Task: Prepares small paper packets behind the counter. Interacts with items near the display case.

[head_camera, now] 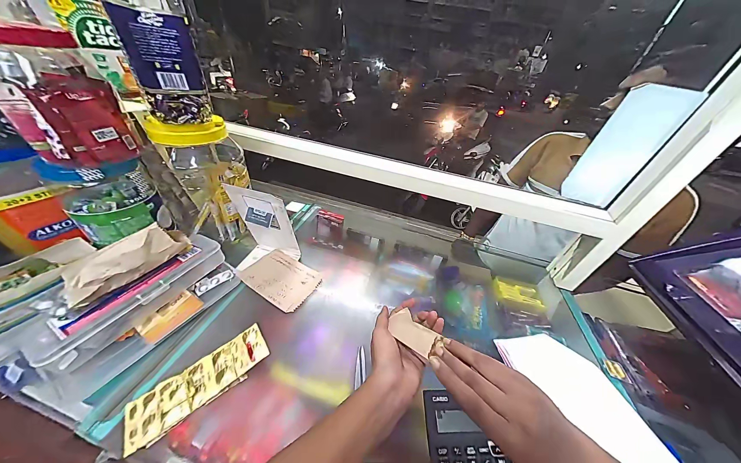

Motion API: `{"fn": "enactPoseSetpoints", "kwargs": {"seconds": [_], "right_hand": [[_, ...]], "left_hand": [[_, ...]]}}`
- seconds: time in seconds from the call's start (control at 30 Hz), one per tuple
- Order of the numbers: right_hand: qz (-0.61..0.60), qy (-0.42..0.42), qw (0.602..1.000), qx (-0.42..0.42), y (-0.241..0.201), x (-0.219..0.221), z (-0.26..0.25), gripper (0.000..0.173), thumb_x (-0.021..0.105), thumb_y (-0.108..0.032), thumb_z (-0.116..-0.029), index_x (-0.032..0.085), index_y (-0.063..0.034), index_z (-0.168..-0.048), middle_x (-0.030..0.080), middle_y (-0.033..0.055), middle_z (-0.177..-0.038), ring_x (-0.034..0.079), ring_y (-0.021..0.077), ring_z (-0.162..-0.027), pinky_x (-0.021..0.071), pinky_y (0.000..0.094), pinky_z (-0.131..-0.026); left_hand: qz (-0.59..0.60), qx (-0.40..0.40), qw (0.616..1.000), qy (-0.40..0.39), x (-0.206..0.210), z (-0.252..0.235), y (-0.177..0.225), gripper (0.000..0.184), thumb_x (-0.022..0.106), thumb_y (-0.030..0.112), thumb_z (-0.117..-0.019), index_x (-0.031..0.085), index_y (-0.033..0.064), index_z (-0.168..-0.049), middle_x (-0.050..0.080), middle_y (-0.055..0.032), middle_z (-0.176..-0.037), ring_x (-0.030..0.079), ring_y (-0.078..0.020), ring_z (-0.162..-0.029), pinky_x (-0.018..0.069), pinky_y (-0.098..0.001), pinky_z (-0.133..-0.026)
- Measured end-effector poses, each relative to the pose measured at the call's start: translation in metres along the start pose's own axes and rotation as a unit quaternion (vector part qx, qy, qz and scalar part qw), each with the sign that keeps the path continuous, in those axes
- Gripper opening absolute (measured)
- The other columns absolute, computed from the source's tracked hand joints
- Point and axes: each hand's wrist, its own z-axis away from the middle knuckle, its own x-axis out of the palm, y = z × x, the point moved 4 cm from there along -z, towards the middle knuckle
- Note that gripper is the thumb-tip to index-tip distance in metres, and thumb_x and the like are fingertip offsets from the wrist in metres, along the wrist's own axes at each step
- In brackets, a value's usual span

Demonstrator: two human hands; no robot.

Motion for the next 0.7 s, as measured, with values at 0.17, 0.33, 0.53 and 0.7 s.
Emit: {"fn": "enactPoseSetpoints", "kwargs": {"seconds": [0.17, 0.33, 0.53, 0.7], "right_hand": [[-0.023, -0.031, 0.998, 0.043, 0.006, 0.013, -0.002, 0.039, 0.048, -0.004, -0.1055, 0.050, -0.0161, -0.142, 0.059, 0.0225, -0.140, 0.062, 0.0243, -0.128, 0.0506, 0.0257, -0.103], [-0.063, 0.017, 0.990, 0.129, 0.020, 0.001, 0.000, 0.023, 0.051, -0.008, -0.1069, 0.059, -0.0087, -0.129, 0.055, 0.0201, -0.145, 0.067, 0.0138, -0.118, 0.0540, 0.0179, -0.092], [-0.084, 0.044, 0.974, 0.207, 0.042, -0.017, -0.001, 0.019, 0.063, -0.016, -0.1013, 0.075, -0.0026, -0.107, 0.057, 0.0263, -0.145, 0.059, 0.0198, -0.133, 0.0459, 0.0196, -0.107], [-0.106, 0.036, 0.970, 0.216, 0.047, -0.011, 0.006, 0.019, 0.062, -0.016, -0.1009, 0.077, -0.0055, -0.106, 0.057, 0.0264, -0.144, 0.060, 0.0199, -0.133, 0.0461, 0.0203, -0.107]], "left_hand": [[-0.008, -0.005, 1.000, 0.024, -0.001, -0.001, 0.002, 0.063, 0.013, 0.045, -0.1112, 0.057, 0.0009, -0.112, 0.072, -0.0138, -0.079, 0.073, -0.0249, -0.072, 0.0611, -0.0358, -0.067], [0.015, -0.027, 0.999, 0.010, 0.003, 0.000, 0.006, 0.063, 0.010, 0.045, -0.1110, 0.053, 0.0004, -0.120, 0.074, -0.0146, -0.085, 0.076, -0.0266, -0.077, 0.0625, -0.0362, -0.072], [0.044, 0.008, 0.999, -0.031, -0.002, -0.019, 0.025, 0.063, 0.007, 0.044, -0.1106, 0.042, 0.0000, -0.140, 0.073, -0.0191, -0.105, 0.074, -0.0309, -0.098, 0.0599, -0.0394, -0.086], [0.064, 0.009, 0.997, -0.041, 0.001, -0.021, 0.026, 0.063, 0.007, 0.041, -0.1107, 0.046, -0.0006, -0.137, 0.072, -0.0199, -0.109, 0.073, -0.0300, -0.100, 0.0595, -0.0370, -0.087]]}}
